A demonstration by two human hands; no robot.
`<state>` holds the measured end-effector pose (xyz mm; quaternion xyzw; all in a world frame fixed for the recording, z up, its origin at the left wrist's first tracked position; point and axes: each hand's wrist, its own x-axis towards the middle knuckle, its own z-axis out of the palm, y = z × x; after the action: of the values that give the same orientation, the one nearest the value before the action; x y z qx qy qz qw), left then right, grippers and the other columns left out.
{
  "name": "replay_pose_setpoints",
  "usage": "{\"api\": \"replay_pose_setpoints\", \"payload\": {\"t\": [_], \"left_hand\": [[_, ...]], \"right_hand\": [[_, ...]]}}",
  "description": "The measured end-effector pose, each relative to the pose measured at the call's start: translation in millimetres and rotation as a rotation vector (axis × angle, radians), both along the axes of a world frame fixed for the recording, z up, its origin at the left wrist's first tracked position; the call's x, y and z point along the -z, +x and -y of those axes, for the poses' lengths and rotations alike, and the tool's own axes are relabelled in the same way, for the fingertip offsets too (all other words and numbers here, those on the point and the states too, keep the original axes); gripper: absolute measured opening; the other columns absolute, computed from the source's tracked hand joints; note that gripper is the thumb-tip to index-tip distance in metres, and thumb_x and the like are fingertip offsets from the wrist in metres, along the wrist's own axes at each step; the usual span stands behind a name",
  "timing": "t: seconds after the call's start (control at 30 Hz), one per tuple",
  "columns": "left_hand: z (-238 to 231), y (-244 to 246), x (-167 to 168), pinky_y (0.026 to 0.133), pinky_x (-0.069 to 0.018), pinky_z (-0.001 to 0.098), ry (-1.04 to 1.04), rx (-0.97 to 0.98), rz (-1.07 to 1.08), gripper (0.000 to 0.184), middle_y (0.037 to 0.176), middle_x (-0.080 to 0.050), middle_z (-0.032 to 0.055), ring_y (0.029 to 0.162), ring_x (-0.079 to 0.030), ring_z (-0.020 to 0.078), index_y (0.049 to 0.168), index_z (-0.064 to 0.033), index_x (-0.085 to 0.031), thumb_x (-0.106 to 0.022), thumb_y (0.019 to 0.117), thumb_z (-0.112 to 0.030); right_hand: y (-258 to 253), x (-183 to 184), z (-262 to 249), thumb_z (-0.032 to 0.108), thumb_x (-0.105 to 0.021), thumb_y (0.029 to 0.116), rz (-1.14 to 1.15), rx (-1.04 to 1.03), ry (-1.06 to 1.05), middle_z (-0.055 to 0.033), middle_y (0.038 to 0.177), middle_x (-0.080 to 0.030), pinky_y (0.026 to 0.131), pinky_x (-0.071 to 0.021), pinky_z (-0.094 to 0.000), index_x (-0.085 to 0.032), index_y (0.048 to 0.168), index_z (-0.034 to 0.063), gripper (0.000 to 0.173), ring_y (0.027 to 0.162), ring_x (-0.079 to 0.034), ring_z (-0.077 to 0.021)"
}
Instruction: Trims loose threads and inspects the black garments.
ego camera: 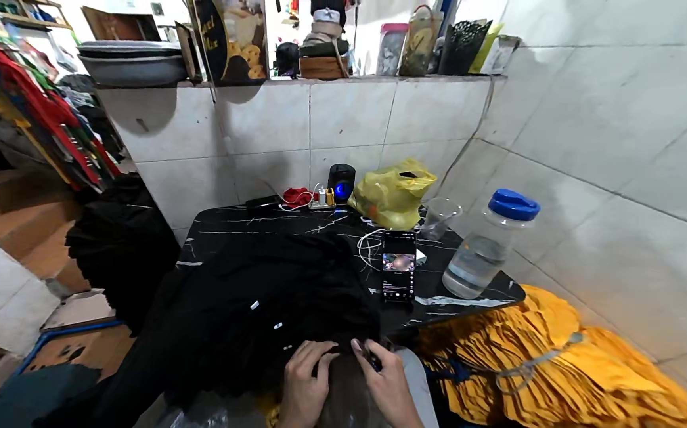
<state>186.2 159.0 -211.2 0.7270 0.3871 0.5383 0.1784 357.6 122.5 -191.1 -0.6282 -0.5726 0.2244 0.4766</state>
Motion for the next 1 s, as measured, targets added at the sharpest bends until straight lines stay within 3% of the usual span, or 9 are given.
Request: {"api": "replay_pose_setpoints", "payload": {"t": [0.1,0.2,0.3,0.6,1.0], "left_hand": [[9.2,5.7,-9.6,0.092,-0.0611,0.0267,-0.127,0.133,0.095,0.016,0.108,-0.076,-0.0004,0.099,-0.072,0.0076,0.109,-0.0076,-0.074,-0.064,0.0977,-0.006],[20.2,13.7,-20.5,0.091,-0.0627,0.0291,-0.224,0.208,0.176,0.019,0.112,-0.075,0.0033,0.099,-0.073,0.0107,0.116,-0.0028,-0.070,-0.067,0.0970,-0.007],[23.2,15.3,-20.5,0.091,-0.0630,0.0292,-0.221,0.155,0.212,0.018,0.111,-0.075,0.0045,0.099,-0.074,0.0126,0.113,-0.0013,-0.072,-0.068,0.0950,-0.005],[30.6,13.6,-17.9,0.088,-0.0638,0.0295,-0.273,0.130,0.271,0.018,0.107,-0.076,0.0044,0.093,-0.074,0.0133,0.111,-0.0018,-0.074,-0.069,0.0932,-0.002],[33.8,13.0,-17.5,0.082,-0.0650,0.0293,-0.304,0.134,0.337,0.019,0.101,-0.076,0.0048,0.084,-0.074,0.0138,0.111,-0.0004,-0.073,-0.069,0.0927,0.001]], "right_hand": [[-2.6,6.9,3.9,0.036,-0.051,0.1082,-0.261,-0.161,-0.122,-0.0007,0.070,-0.068,0.061,-0.0553,-0.0299,-0.075,0.089,0.0065,0.042,0.061,-0.063,-0.0111],[-7.4,9.1,2.2,0.037,-0.054,0.1067,-0.425,-0.189,-0.156,0.0002,0.074,-0.064,0.059,-0.0492,-0.0266,-0.074,0.095,0.0073,0.037,0.062,-0.056,-0.0080],[-11.6,3.2,0.7,0.030,-0.061,0.1032,-0.528,-0.181,-0.181,0.0012,0.073,-0.063,0.055,-0.0462,-0.0230,-0.073,0.095,0.0067,0.027,0.058,-0.053,-0.0053],[-15.8,-0.5,4.3,0.022,-0.061,0.1038,-0.587,-0.211,-0.195,0.0016,0.070,-0.064,0.051,-0.0427,-0.0201,-0.070,0.097,0.0048,0.021,0.054,-0.051,-0.0040],[-12.4,1.2,3.8,0.027,-0.064,0.1026,-0.558,-0.240,-0.211,0.0019,0.070,-0.063,0.051,-0.0412,-0.0199,-0.070,0.093,0.0061,0.024,0.053,-0.049,-0.0037]]}}
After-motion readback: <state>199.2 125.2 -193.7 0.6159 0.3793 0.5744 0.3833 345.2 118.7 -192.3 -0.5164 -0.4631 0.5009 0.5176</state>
